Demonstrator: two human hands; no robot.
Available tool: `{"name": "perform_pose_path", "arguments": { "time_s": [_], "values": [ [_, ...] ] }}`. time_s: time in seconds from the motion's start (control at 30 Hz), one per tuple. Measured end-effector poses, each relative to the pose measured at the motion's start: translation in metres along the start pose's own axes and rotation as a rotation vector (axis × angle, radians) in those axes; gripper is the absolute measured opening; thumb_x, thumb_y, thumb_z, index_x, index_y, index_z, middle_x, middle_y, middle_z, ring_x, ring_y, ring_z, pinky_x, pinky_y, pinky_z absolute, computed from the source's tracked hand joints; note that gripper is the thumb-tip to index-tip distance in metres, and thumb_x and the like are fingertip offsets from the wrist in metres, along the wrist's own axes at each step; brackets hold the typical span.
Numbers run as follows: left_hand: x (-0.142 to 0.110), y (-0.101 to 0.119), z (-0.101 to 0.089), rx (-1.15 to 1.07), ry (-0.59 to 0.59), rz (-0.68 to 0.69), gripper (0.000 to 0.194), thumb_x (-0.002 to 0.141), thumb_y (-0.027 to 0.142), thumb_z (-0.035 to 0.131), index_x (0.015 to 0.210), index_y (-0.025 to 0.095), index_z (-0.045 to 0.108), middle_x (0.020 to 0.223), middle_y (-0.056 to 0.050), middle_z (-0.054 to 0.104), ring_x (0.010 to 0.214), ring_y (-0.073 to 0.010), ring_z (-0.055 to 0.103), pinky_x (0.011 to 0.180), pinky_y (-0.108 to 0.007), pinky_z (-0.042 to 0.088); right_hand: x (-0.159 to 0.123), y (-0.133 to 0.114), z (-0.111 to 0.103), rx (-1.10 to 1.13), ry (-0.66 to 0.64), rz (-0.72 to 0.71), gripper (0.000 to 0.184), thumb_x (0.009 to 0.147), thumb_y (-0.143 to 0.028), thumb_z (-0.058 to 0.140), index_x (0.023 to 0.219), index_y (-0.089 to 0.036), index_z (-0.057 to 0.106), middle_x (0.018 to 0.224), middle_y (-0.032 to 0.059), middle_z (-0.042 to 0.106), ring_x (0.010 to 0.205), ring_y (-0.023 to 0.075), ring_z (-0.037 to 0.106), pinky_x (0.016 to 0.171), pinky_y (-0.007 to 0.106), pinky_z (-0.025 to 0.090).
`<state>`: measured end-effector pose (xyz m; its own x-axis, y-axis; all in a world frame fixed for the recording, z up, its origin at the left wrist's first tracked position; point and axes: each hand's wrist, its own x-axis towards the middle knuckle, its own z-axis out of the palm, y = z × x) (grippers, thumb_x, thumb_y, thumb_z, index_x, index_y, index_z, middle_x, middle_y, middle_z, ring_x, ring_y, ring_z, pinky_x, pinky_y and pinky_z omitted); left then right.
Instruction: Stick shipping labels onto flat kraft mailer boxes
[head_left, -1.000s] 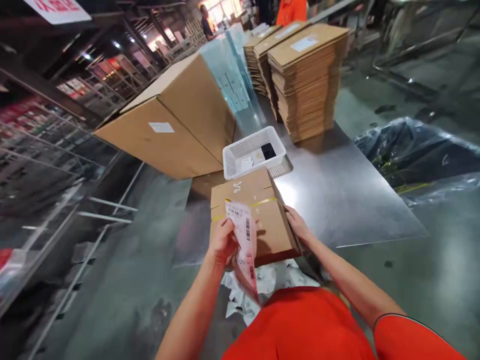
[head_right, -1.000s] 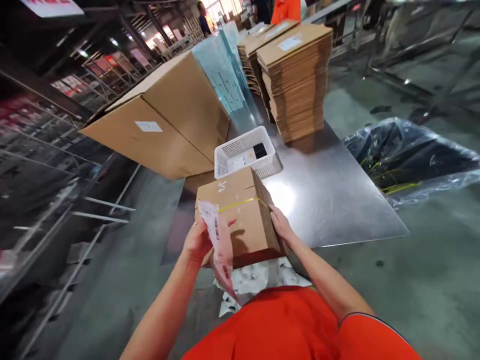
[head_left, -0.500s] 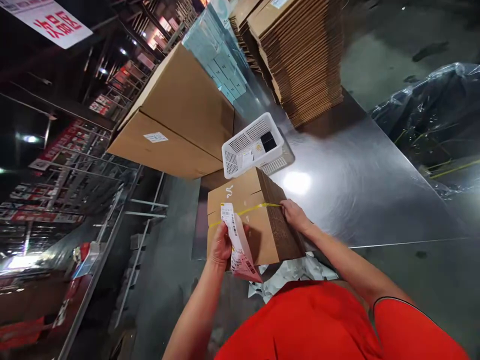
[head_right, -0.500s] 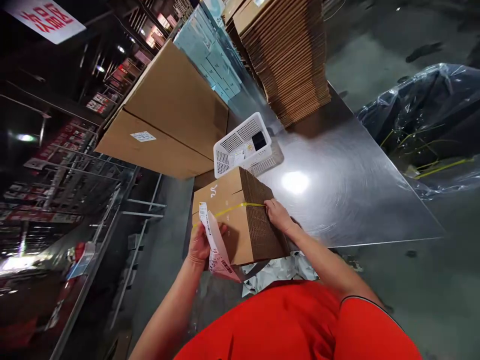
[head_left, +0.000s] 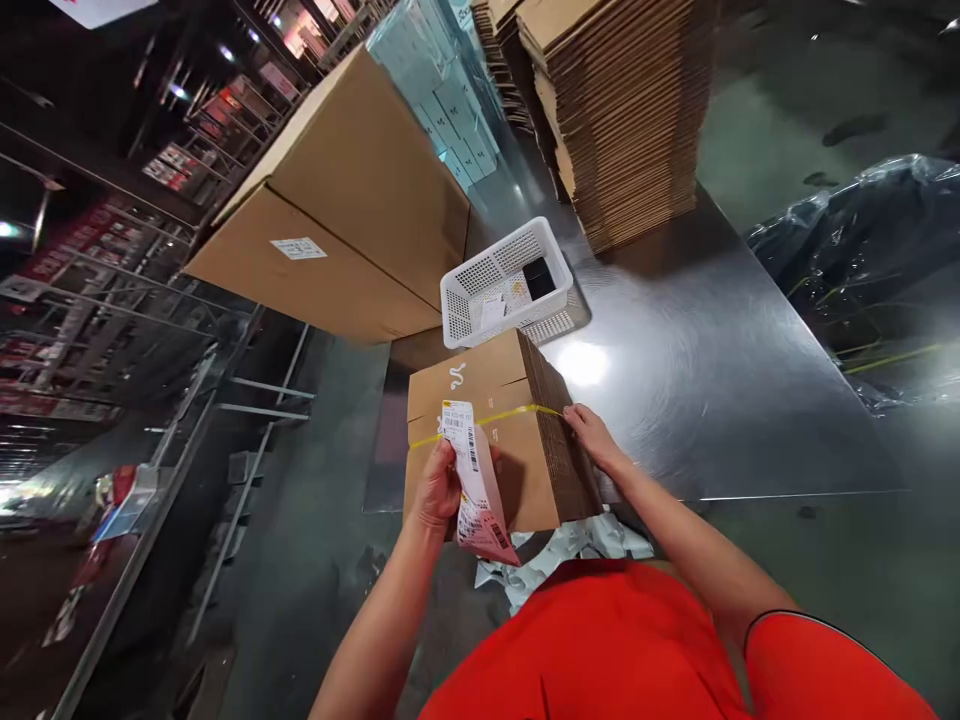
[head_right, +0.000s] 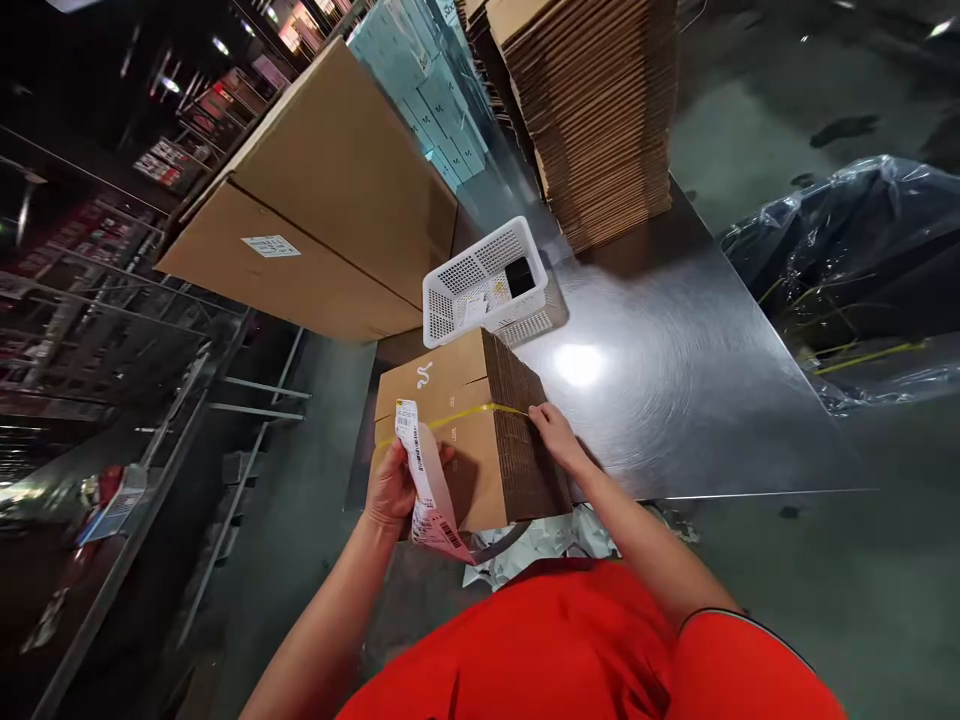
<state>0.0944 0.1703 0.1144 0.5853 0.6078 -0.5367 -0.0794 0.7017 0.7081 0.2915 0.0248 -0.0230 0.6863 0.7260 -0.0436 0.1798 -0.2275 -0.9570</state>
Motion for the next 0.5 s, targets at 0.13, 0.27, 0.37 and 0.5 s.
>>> {"name": "perform_pose_path", "arguments": {
  "time_s": [0.13,0.27,0.37,0.5],
  "values": [
    [-0.002,0.001,0.002,0.000,-0.061,0.001,0.035,0.063,0.035,0.089,0.091,0.021,0.072,0.081,-0.002,0.079,0.083,-0.0294,0.076,0.074,-0.035,0.062,0.006,0.000,0.004,-0.131,0.025,0.040,0.026,0.093,-0.040,0.039,0.075,-0.023,0.047,0.083,0.0036,0.059,0.084,0.0189,0.054,0.080,0.031,0.044],
    [-0.003,0.001,0.001,0.005,-0.077,0.010,0.038,0.062,0.037,0.089,0.091,0.021,0.071,0.080,0.000,0.079,0.090,-0.0314,0.075,0.080,-0.038,0.061,0.021,0.016,-0.042,-0.252,0.097,0.139,0.019,0.089,-0.025,0.048,0.071,-0.022,0.045,0.088,0.0105,0.061,0.094,0.0222,0.054,0.086,0.035,0.041],
    [-0.003,0.000,-0.001,0.030,-0.057,0.016,0.041,0.060,0.039,0.090,0.091,0.020,0.071,0.085,-0.002,0.079,0.090,-0.0309,0.075,0.080,-0.038,0.061,0.034,0.035,-0.091,-0.287,0.206,0.255,0.017,0.088,-0.015,0.047,0.072,-0.020,0.045,0.098,0.0191,0.060,0.108,0.0279,0.052,0.091,0.041,0.039],
    [-0.002,0.000,-0.003,0.063,-0.078,0.015,0.046,0.060,0.041,0.090,0.095,0.019,0.070,0.084,-0.004,0.079,0.090,-0.0305,0.075,0.083,-0.038,0.060,0.042,0.049,-0.101,-0.132,0.277,0.377,0.017,0.095,-0.022,0.046,0.078,-0.019,0.048,0.100,0.0157,0.062,0.101,0.0251,0.057,0.086,0.039,0.044]
  ]
}}
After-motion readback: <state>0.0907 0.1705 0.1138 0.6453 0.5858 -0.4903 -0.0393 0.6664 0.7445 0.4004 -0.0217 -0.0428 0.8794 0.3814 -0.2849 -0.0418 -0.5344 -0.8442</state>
